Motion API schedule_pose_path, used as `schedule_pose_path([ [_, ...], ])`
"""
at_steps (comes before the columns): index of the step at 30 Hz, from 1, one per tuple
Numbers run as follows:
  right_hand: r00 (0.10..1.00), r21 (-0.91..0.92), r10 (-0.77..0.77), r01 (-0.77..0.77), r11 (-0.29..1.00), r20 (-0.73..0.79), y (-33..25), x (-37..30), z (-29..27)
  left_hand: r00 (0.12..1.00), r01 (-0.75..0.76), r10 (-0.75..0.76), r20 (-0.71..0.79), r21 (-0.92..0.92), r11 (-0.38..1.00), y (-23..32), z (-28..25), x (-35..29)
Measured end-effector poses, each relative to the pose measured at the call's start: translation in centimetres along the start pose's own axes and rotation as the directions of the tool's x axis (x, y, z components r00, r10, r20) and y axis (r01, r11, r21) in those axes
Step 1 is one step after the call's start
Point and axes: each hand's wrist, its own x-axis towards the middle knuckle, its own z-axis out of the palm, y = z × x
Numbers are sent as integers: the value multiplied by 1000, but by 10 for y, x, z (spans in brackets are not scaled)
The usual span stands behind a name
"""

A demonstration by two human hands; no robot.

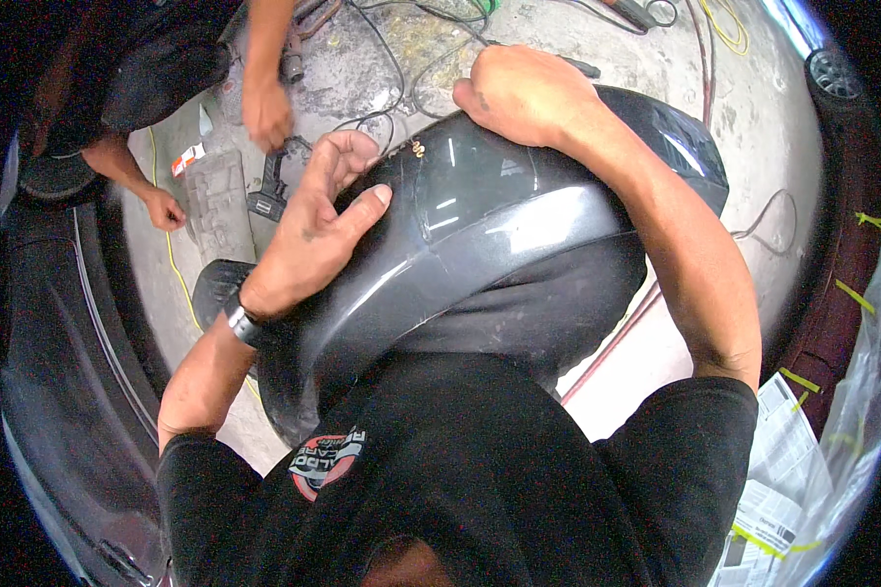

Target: The person uses a specialized heating tool to embed metal staples across a crack in a grey automotive body panel held on their lap, then presses and smooths the area with their fingers.

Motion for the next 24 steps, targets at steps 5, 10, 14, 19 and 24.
schedule_pose_path([
  [5,999,1,-24,24,1000,-23,5,0,7,890,448,-375,257,-357,820,18,-19,12],
  [10,1000,10,-10,10,1000,-29,1,-1,5,727,636,-526,441,-145,757,12,-37,18],
  [14,992,-27,60,-57,998,114,-7,0,-10,743,630,-525,414,-171,757,14,-33,10],
  [19,991,-27,63,-60,998,122,-8,0,-12,759,605,-483,437,-198,771,6,-38,8],
  [24,994,-25,37,-35,999,101,-6,-2,-9,712,655,-436,550,-295,696,5,-51,8],
])
